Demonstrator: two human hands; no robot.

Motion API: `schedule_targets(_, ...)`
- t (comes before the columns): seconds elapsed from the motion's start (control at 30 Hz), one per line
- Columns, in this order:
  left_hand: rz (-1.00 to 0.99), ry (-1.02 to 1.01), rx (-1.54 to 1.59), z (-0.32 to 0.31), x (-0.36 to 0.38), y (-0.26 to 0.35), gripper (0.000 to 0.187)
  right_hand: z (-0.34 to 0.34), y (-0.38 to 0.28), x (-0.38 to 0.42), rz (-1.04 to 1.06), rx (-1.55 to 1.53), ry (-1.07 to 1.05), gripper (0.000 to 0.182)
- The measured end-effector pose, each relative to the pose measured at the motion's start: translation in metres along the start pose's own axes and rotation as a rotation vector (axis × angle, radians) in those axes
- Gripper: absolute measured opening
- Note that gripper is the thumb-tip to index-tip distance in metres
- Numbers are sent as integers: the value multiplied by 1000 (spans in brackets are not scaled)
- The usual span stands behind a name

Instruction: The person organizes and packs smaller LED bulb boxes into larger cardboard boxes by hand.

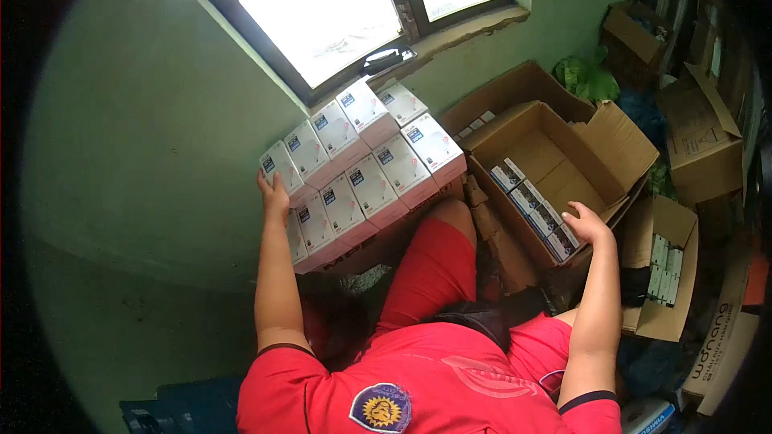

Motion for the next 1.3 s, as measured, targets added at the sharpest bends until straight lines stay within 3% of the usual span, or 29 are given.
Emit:
schedule_targets(0.27, -115, -54, 201, 5, 35, 0, 63, -3, 23, -25, 36, 19, 99, 66)
schedule_targets(0.37, -250, -121, 221, 14, 37, -13, 71, 1, 25, -25, 34, 23, 118, 65)
schedule_targets(0.57, -113, -155, 356, 27, 40, -17, 93, 12, 36, -24, 3, 11, 147, 63)
schedule_targets(0.67, 0, -272, 381, 35, 49, -5, 106, 10, 41, -27, 14, 4, 158, 64)
schedule_targets(0.77, -117, -361, 223, 44, 32, -27, 110, 7, 39, -24, 20, -6, 184, 64)
schedule_targets(0.87, -141, -436, 90, 56, 32, -28, 104, 9, 32, -13, 13, -6, 135, 66)
schedule_targets(0.9, -196, -448, 134, 60, 39, -19, 93, 9, 31, -12, 37, 38, 138, 66)
schedule_targets(1.0, -168, -502, 234, 73, 63, 10, 92, 6, 27, -5, 48, 47, 142, 67)
schedule_targets(1.1, -151, -481, 152, 74, 75, 26, 64, -5, 12, -5, 232, 71, 137, 68)
schedule_targets(1.17, -140, -482, 106, 71, 102, 58, 41, -16, -9, 2, 286, -113, 97, 71)
schedule_targets(1.27, -268, -723, 46, 39, 124, 98, 51, -29, -64, 33, 383, -344, -7, 84)
schedule_targets(1.3, -481, -734, -49, 22, 135, 106, 55, -32, -85, 46, 420, -413, -54, 90)
Point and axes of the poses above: each hand's wrist, its own x-axis away from the middle knuckle, its own z-axis out of the back of the hand, y = z × x, the point moved 3 cm from there along -x, towards the middle knuckle, and after that the axes turned 6 degrees about y, right-handed, at the moved point
